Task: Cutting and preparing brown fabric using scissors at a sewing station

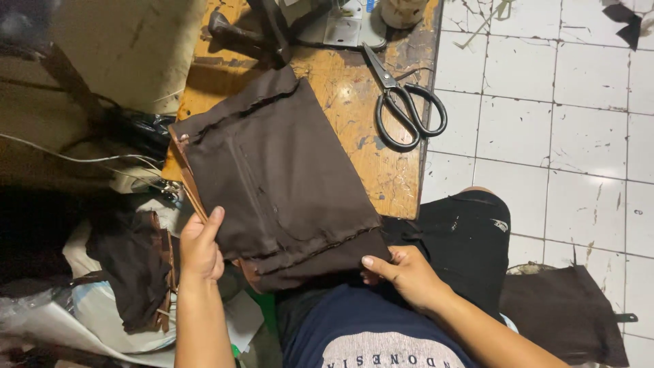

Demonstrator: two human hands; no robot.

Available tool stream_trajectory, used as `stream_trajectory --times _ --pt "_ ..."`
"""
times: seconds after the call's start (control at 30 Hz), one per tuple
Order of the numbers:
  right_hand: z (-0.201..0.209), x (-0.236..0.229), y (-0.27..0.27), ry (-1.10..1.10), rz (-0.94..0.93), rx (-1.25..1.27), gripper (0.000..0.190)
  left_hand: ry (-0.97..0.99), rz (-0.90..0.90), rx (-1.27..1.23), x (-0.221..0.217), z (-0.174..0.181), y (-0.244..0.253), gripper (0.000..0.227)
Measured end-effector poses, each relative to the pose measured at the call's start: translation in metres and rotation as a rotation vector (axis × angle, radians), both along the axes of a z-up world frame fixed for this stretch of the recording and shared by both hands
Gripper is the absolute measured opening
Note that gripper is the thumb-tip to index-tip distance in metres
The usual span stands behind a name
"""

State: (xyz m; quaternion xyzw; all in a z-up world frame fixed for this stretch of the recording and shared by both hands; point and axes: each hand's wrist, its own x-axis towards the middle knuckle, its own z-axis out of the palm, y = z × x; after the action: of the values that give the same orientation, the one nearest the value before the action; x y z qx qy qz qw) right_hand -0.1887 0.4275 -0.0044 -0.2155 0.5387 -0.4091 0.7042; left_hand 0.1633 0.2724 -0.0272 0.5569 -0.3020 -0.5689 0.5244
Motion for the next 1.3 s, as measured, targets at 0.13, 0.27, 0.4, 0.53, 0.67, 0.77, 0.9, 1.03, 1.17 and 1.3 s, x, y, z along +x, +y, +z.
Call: stream_trajectory --times 0.13,0.27,0.4,0.53,0.67,0.77,0.9,1.03,1.17,1.3 --pt "0.008 -0.001 -0.002 0.169 0.133 -0.034 0.026 -0.070 -0.005 0.004 0.001 0.023 -0.007 0.022" --pt "0.015 0.004 -0.002 0.224 0.178 0.002 0.027 0.041 -0.016 0.036 0.006 0.026 -0.006 0.024" --pt "0.001 0.007 -0.003 0.254 0.181 0.063 0.024 0.082 0.043 0.125 0.015 -0.004 -0.004 0.013" --pt "0.012 0.008 -0.012 0.202 0.171 0.124 0.024 0.205 -0.025 0.205 -0.001 0.019 -0.002 0.036" --pt "0.006 0.008 -0.009 0.210 0.176 0.076 0.023 0.043 -0.073 0.431 -0.008 0.031 0.006 0.095" --pt "0.000 0.005 -0.008 0.239 0.202 0.073 0.025 0.171 -0.140 0.453 -0.001 0.017 0.021 0.093" --pt "0.010 0.006 -0.007 0.227 0.181 0.083 0.022 0.212 -0.262 0.241 0.019 -0.016 0.038 0.103" --pt "0.003 0.006 -0.005 0.182 0.177 0.007 0.023 0.035 -0.209 0.022 0.022 -0.011 0.043 0.054" --pt "0.001 0.010 -0.002 0.195 0.169 0.060 0.019 0.090 -0.184 0.030 0.024 -0.004 0.046 0.051" --pt "0.005 0.015 -0.002 0.163 0.104 0.093 0.018 0.132 -0.172 0.053 0.020 -0.003 0.048 0.054"
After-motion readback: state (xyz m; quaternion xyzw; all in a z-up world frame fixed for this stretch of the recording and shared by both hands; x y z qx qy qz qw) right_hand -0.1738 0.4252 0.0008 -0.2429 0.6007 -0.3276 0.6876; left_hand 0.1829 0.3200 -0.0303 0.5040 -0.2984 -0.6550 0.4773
